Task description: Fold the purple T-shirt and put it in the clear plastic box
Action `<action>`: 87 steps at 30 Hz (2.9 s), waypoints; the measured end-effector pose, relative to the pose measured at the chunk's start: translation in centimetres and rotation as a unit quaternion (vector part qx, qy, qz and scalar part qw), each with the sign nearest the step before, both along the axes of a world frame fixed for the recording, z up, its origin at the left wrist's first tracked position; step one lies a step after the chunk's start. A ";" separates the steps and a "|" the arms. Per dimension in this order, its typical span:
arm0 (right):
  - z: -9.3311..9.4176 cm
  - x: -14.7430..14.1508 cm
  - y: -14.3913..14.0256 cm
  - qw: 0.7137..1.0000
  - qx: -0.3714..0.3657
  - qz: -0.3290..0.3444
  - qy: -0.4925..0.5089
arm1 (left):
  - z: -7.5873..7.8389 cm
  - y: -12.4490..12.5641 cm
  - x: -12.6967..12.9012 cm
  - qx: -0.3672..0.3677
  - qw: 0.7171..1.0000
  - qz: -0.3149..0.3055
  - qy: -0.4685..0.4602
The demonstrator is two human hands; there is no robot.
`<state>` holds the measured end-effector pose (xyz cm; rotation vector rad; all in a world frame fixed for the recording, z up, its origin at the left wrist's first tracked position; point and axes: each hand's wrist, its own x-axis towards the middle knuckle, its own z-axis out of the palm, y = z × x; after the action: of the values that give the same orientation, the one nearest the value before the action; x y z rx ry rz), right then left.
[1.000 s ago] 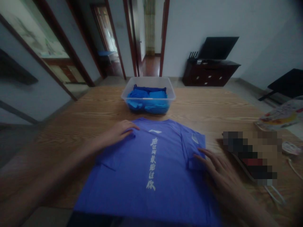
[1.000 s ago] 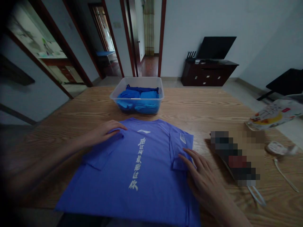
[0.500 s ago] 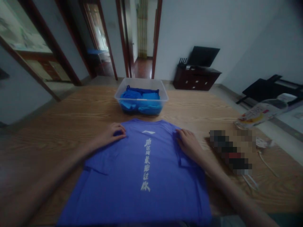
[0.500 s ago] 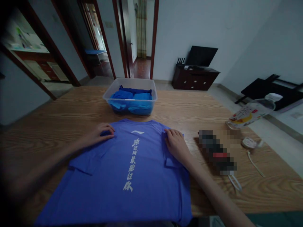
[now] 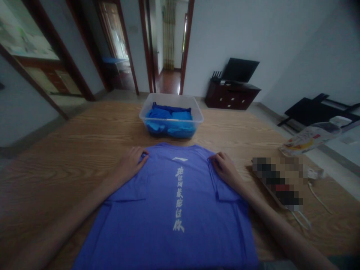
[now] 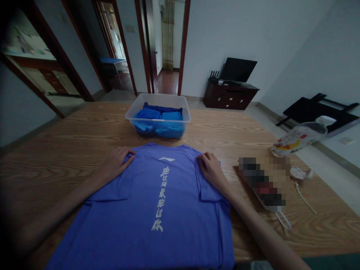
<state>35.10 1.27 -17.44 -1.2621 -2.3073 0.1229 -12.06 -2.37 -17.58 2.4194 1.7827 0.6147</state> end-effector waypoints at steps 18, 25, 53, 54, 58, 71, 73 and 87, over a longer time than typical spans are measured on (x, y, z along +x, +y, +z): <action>-3.8 0.3 -7.3 0.992 0.037 -0.021 -0.122 | -1.1 -6.3 2.7 -0.047 0.992 0.012 0.117; -3.7 -0.1 -6.7 0.992 0.056 -0.029 -0.109 | -0.6 -6.5 2.2 -0.050 0.994 0.022 0.099; 2.9 2.3 -0.4 0.991 -0.060 -0.054 -0.105 | 6.2 -7.1 20.4 -0.053 0.960 -0.274 0.009; 3.0 1.9 -0.2 0.991 -0.057 -0.061 -0.107 | 6.4 -7.2 22.3 -0.050 0.953 -0.298 0.008; 4.2 0.6 -1.0 0.990 -0.048 -0.070 -0.114 | 5.0 -6.9 27.8 -0.013 0.937 -0.346 0.039; -0.4 5.9 -18.6 0.976 -0.024 -0.218 0.009 | 3.9 -3.8 27.7 -0.029 0.943 -0.324 -0.070; -0.6 5.8 -18.3 0.981 0.006 -0.194 -0.003 | 3.7 -4.0 27.6 -0.019 0.938 -0.340 -0.073; 0.9 6.2 -18.7 0.995 0.027 -0.057 -0.073 | 5.3 -5.1 26.0 -0.078 0.936 -0.343 -0.022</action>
<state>41.35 -17.45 -16.57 -1.4128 -2.3356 -0.0728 13.97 -7.51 -12.31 2.6301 0.8146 0.4162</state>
